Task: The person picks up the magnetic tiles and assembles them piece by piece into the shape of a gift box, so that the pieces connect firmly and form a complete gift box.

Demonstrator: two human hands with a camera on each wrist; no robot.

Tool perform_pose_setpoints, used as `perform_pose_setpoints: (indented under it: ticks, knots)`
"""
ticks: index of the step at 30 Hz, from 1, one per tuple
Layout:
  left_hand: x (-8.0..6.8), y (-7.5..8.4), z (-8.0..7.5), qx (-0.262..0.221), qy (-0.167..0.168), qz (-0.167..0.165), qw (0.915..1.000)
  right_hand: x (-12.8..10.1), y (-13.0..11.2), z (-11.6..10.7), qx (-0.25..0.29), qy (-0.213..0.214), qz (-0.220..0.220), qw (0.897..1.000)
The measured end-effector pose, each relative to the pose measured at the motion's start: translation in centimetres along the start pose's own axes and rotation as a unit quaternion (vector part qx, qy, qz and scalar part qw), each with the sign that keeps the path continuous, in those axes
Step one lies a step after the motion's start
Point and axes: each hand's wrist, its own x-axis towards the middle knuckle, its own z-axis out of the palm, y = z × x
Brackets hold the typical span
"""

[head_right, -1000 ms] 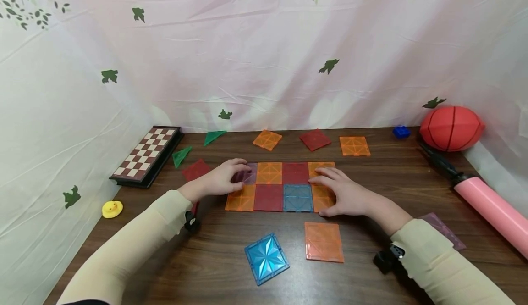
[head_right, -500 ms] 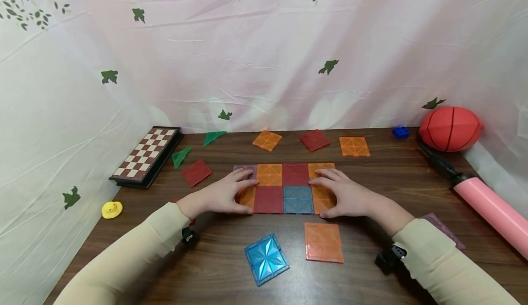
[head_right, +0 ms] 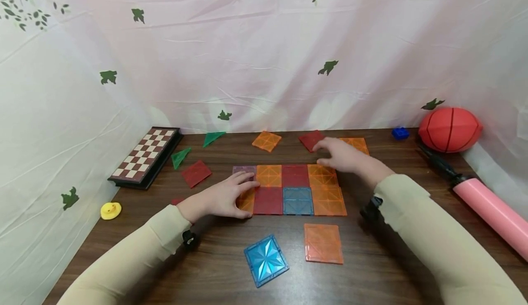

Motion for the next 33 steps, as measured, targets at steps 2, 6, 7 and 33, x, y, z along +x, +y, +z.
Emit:
perform_pose_setpoints:
  ticks: [2, 6, 7, 33]
  knots:
    - [0.0, 0.0, 0.0, -0.005, 0.001, 0.002, 1.0000, 1.3, 0.9, -0.3, -0.007, 0.011, 0.016, 1.000]
    - [-0.1, -0.1, -0.1, -0.011, 0.002, 0.008, 0.9999, 3.6, 2.6, -0.5, -0.014, 0.008, 0.033, 0.999]
    - [-0.1, -0.1, -0.1, -0.012, 0.003, 0.010, 0.9999, 4.1, 2.9, -0.5, -0.013, 0.003, 0.035, 0.999]
    - [0.0, 0.1, -0.2, -0.012, 0.009, 0.008, 0.9999, 6.3, -0.7, 3.7, -0.030, -0.033, 0.045, 0.998]
